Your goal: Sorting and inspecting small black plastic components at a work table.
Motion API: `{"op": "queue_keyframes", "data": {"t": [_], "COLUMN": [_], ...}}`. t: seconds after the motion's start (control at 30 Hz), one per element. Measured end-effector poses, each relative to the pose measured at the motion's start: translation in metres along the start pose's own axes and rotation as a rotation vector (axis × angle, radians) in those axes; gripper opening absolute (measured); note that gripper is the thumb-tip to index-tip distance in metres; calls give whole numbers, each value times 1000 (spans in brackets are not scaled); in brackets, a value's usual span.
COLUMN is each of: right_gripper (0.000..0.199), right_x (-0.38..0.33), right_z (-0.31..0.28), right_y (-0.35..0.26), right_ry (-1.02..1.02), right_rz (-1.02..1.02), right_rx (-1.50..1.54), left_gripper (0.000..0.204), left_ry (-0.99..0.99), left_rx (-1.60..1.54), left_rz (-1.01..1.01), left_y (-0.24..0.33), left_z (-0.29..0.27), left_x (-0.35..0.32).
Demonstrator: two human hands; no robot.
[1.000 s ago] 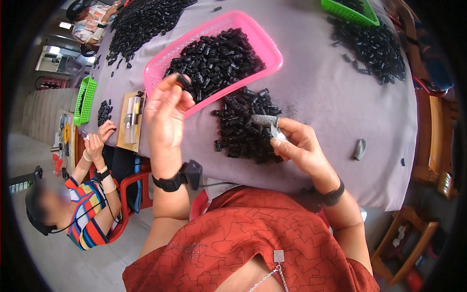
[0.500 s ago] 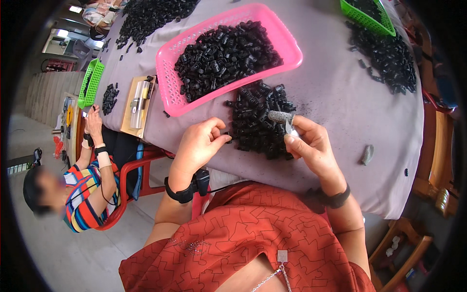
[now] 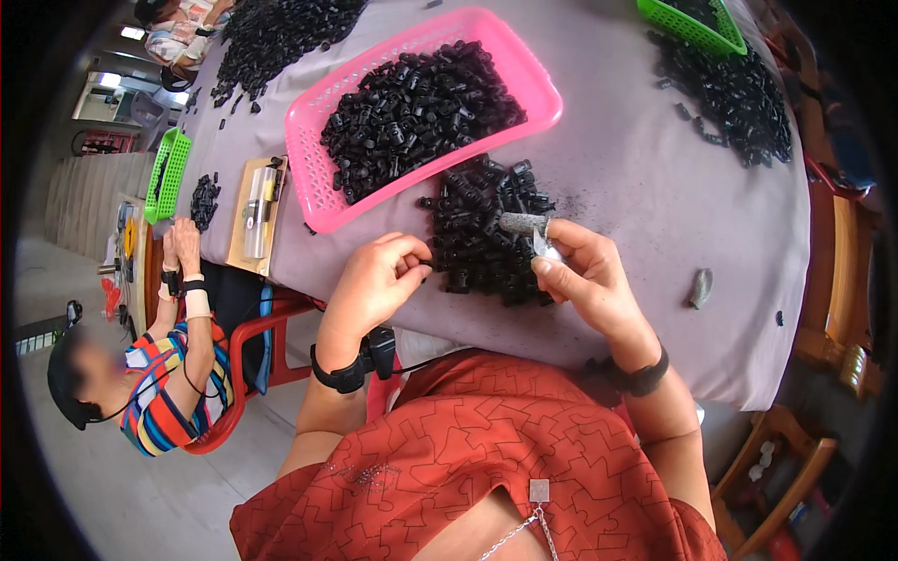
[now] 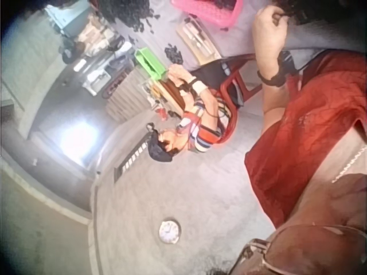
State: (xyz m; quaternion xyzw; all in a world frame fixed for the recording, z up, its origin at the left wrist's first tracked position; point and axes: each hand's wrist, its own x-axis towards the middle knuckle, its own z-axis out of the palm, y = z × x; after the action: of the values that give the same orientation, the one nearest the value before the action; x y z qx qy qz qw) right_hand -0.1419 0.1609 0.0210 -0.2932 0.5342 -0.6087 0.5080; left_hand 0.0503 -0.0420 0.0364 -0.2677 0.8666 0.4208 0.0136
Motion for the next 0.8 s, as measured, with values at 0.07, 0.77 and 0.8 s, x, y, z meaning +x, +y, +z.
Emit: {"op": "queue_keyframes", "data": {"t": [0.07,0.77,0.8], "right_gripper": [21,31,30], "right_x": [1,-1,-1], "right_z": [2,1,2], "right_y": [-1,-6,-6], "right_ry": [9,36,54], "right_rz": [0,-30,-59], "right_rx": [8,23,27], "left_gripper": [15,22,22], "left_ry": [29,-116,-116], "left_rx": [-19,-839,-839], "left_rz": [-4,115,116], "left_y": [-1,51,50], "left_z": [-1,54,55], "left_x": [1,22,21]}}
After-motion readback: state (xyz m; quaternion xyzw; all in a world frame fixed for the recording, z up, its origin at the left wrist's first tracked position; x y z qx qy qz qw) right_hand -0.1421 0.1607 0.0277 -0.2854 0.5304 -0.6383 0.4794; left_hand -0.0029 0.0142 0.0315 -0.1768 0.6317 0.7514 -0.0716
